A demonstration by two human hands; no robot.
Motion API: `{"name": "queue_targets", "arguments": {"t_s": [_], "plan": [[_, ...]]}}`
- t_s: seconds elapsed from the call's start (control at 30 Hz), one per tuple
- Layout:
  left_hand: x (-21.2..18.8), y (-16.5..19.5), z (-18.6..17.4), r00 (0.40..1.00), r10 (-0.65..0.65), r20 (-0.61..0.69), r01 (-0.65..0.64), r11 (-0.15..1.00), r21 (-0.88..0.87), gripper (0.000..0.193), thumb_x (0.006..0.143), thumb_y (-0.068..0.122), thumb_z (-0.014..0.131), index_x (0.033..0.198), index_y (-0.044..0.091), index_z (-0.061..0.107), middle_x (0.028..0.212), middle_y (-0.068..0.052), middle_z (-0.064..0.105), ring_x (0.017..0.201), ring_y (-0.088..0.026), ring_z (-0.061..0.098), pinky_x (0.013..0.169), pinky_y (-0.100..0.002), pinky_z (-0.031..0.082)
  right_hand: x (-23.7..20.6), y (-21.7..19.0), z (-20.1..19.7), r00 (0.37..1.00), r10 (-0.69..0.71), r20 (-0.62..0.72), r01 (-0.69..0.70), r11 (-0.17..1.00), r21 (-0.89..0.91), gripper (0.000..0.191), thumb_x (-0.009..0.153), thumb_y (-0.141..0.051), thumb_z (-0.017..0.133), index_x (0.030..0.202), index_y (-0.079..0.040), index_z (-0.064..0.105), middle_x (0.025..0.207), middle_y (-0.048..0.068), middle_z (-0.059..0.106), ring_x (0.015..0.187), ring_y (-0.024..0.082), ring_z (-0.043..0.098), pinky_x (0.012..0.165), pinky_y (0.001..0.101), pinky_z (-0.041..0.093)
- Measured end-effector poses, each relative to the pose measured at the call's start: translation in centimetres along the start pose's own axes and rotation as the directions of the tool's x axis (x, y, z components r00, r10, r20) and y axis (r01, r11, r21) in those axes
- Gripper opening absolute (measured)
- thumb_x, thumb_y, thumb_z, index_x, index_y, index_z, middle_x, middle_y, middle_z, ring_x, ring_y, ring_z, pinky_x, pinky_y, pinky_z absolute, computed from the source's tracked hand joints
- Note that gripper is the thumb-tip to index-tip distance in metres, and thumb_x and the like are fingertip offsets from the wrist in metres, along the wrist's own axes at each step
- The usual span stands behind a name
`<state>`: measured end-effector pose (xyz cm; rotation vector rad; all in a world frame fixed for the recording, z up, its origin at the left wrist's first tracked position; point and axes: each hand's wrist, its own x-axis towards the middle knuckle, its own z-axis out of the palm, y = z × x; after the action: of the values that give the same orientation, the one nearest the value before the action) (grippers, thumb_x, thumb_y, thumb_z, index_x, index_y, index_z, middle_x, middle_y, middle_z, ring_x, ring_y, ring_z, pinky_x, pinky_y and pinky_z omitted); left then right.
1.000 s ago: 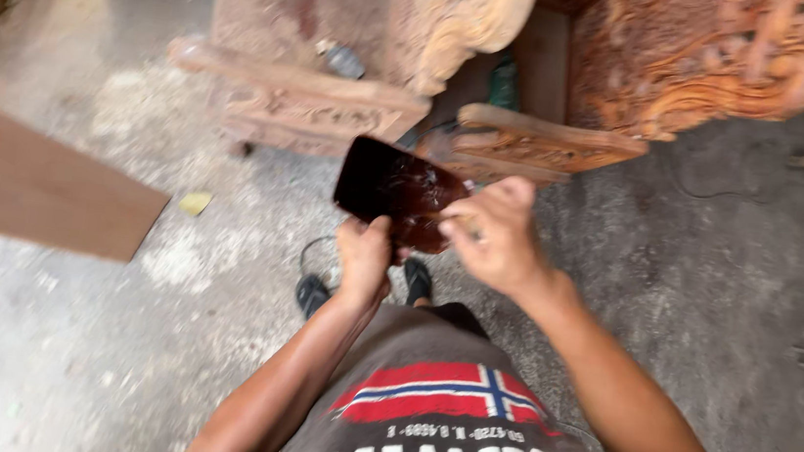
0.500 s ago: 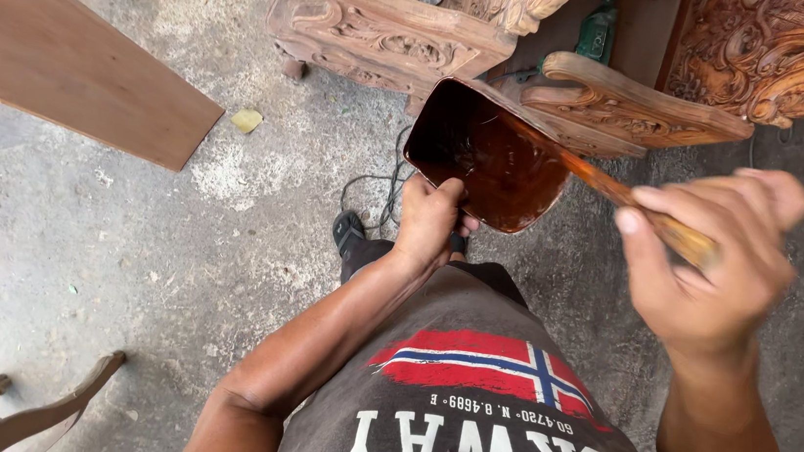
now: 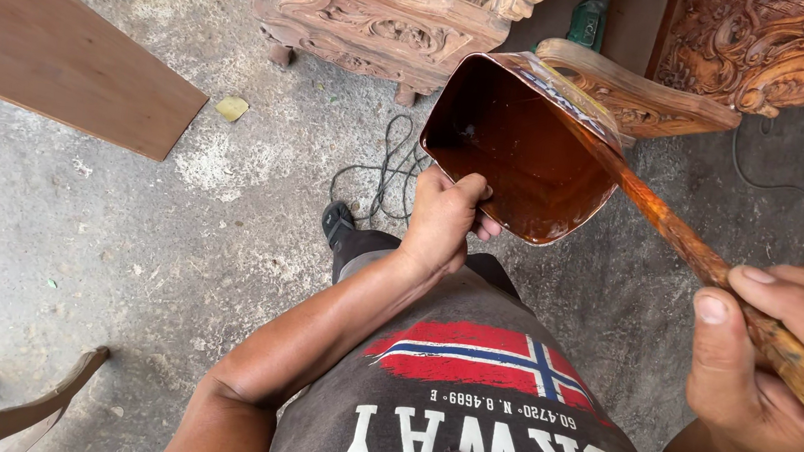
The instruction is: The person sits on a small stool and stirs a dark liquid stain in a plastic container with a wooden stick. They open small cans of pigment, pour contents into the container, and keep stirring while occasionally walking across the workshop with the container.
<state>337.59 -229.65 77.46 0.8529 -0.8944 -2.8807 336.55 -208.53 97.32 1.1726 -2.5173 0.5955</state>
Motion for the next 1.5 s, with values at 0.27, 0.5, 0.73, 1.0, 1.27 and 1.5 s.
{"name": "queue_targets", "arguments": {"t_s": [0.27,0.5,0.73,1.0,1.27,1.5], "plan": [[-0.4,0.8,0.5,1.000,-0.014,0.011,0.014,0.999,0.031,0.018,0.088,0.001,0.053,0.073,-0.007,0.060,0.057,-0.014,0.061,0.042,-0.016,0.058,0.036,-0.028,0.042,0.3,-0.9,-0.2,1.000,0.013,0.011,-0.013,1.000,-0.005,0.017,0.097,-0.010,0.082,0.108,-0.003,0.071,0.099,0.009,0.071,0.088,0.023,0.064,0.099,0.0363,0.041],[0.2,-0.3,0.5,1.000,0.019,-0.016,-0.019,1.000,0.009,0.017,0.088,0.000,0.053,0.076,-0.007,0.062,0.060,-0.012,0.063,0.043,-0.016,0.058,0.038,-0.027,0.044,3.5,-1.4,3.0,0.999,-0.048,-0.014,0.047,0.996,-0.073,0.015,0.094,-0.010,0.084,0.105,-0.006,0.073,0.096,0.006,0.072,0.086,0.023,0.064,0.102,0.0389,0.037],[2.8,-1.1,0.0,0.985,0.082,-0.155,-0.073,0.995,0.065,0.015,0.090,0.003,0.054,0.083,-0.008,0.062,0.063,-0.011,0.066,0.041,-0.014,0.057,0.035,-0.027,0.042,5.1,3.6,12.7,0.985,-0.101,0.140,0.103,0.995,-0.006,0.013,0.094,-0.012,0.083,0.101,-0.007,0.073,0.088,0.004,0.070,0.087,0.023,0.063,0.103,0.0422,0.035],[4.8,-1.6,-2.1,0.955,0.099,-0.280,-0.071,0.991,0.109,0.017,0.088,0.002,0.056,0.099,-0.011,0.060,0.069,-0.012,0.066,0.039,-0.014,0.056,0.032,-0.027,0.039,4.0,7.8,18.9,0.982,-0.069,0.177,0.052,0.994,0.099,0.012,0.094,-0.019,0.085,0.102,-0.013,0.078,0.088,0.001,0.072,0.085,0.018,0.061,0.100,0.0411,0.033],[5.8,-1.3,-3.6,0.939,0.076,-0.336,-0.038,0.992,0.118,0.020,0.089,0.004,0.055,0.105,-0.009,0.057,0.069,-0.013,0.065,0.039,-0.014,0.056,0.032,-0.028,0.040,4.8,9.2,21.6,0.975,-0.057,0.213,0.020,0.985,0.170,0.011,0.095,-0.020,0.085,0.104,-0.014,0.080,0.083,0.000,0.071,0.082,0.016,0.058,0.098,0.0396,0.033],[6.3,-1.0,-4.2,0.921,0.089,-0.379,-0.041,0.990,0.134,0.021,0.089,0.004,0.055,0.101,-0.012,0.060,0.070,-0.013,0.067,0.039,-0.014,0.057,0.032,-0.028,0.041,5.1,9.2,22.3,0.985,-0.027,0.171,0.003,0.990,0.142,0.013,0.095,-0.019,0.084,0.105,-0.014,0.078,0.090,0.000,0.072,0.086,0.016,0.058,0.101,0.0381,0.034]]}}
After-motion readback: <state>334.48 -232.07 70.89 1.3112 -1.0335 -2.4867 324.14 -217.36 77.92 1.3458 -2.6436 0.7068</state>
